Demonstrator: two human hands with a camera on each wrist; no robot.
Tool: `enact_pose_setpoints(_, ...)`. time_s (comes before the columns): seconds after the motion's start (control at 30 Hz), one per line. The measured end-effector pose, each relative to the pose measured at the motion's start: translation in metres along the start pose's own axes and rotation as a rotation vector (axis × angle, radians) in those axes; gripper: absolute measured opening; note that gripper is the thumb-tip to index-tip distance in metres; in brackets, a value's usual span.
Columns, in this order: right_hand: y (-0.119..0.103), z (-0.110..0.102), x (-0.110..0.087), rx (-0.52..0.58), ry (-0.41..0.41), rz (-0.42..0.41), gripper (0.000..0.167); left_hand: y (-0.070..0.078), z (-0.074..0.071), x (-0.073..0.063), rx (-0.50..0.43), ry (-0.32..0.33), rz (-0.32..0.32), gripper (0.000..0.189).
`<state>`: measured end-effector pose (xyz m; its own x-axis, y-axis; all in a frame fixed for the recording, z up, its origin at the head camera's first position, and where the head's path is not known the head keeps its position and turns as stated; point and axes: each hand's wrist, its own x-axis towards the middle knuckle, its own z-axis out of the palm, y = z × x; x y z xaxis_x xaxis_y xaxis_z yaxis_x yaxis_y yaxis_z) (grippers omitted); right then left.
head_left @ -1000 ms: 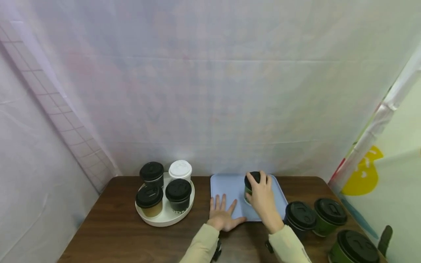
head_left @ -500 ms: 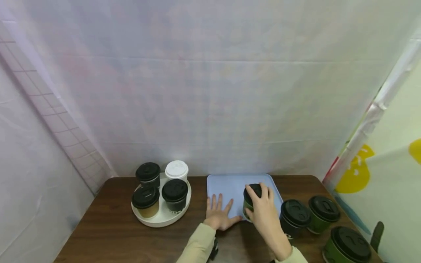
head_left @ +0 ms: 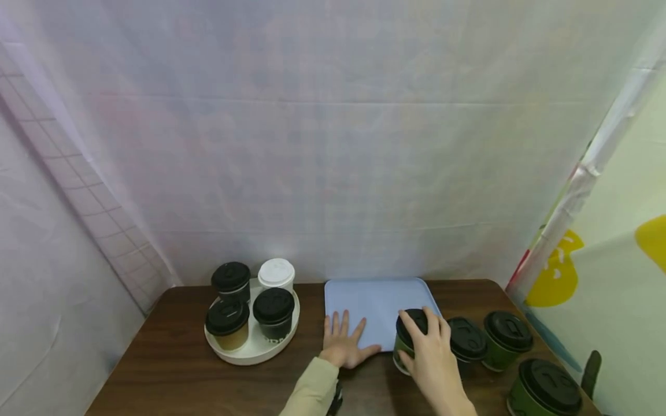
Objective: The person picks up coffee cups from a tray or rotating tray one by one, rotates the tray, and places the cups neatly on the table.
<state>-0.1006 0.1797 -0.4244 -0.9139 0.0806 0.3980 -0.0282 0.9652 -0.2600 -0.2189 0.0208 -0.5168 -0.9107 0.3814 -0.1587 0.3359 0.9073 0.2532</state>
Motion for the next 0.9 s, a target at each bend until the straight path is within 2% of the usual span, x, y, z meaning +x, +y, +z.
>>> enact_pose_setpoints(0.17, 0.008, -0.008, -0.01, 0.007, -0.012, 0.027, 0.078, -0.001, 0.005, 0.003, 0.005, -0.004, 0.005, 0.084)
enact_pose_setpoints(0.47, 0.025, -0.019, -0.031, -0.006, -0.026, 0.073, 0.076, -0.008, 0.021, 0.016, 0.021, 0.031, 0.016, 0.085)
enact_pose_setpoints(0.7, 0.039, -0.02, -0.046, -0.028, -0.056, 0.11, 0.077, -0.008, 0.021, 0.015, 0.028, 0.032, 0.012, 0.086)
enact_pose_setpoints(0.9, 0.05, -0.018, -0.061, -0.047, -0.031, 0.122, 0.077, -0.009, 0.021, 0.016, 0.018, 0.035, 0.015, 0.086)
